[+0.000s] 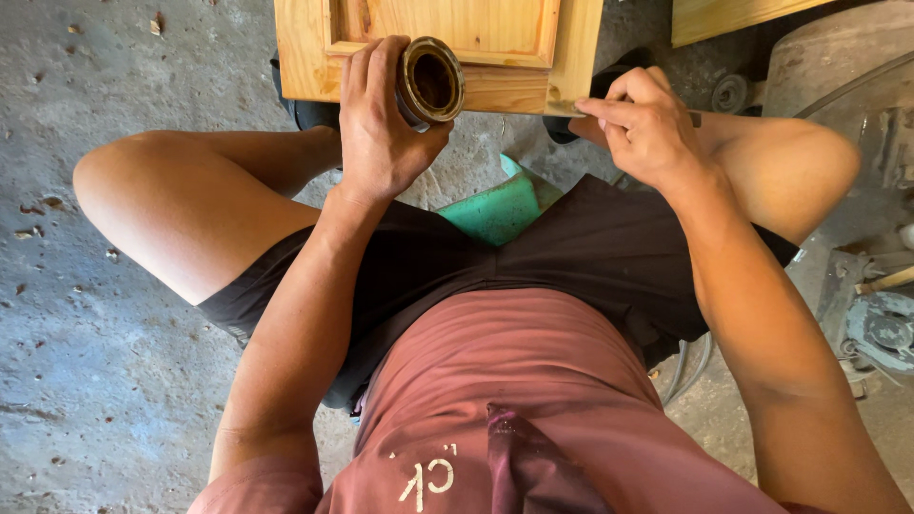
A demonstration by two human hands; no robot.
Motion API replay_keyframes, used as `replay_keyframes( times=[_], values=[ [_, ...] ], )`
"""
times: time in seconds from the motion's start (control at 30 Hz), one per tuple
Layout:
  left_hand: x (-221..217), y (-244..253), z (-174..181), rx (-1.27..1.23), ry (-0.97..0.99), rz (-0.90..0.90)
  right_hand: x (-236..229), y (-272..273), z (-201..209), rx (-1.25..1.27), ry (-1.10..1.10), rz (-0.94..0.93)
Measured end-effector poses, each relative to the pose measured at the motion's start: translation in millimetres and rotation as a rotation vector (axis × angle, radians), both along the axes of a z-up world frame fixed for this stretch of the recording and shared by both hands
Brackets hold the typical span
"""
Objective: The person applies wood filler to a wooden panel using a small metal tool, smoothing it into the grain and edges. They repeatedly dip the tool into a can of filler and spread it across the surface.
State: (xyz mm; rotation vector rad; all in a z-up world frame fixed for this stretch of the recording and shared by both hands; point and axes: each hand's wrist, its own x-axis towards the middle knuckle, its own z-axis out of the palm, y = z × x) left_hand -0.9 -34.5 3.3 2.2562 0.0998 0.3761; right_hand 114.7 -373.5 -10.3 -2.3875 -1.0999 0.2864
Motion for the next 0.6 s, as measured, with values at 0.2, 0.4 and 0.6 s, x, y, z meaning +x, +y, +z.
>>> replay_keyframes(
  times=[0.2, 0.4, 0.6],
  values=[
    [-2, 1, -2, 0.007, -0.018, -0.009, 0, 0, -13, 0.02, -0.026, -0.066],
    [-2, 1, 2, 0.007, -0.003, -0.001, -4, 3, -5, 0.053, 0.023, -0.023],
    [-3, 1, 1, -0.004, -0.007, -0.016, -9, 8, -4, 0.076, 0.017, -0.085]
  ],
)
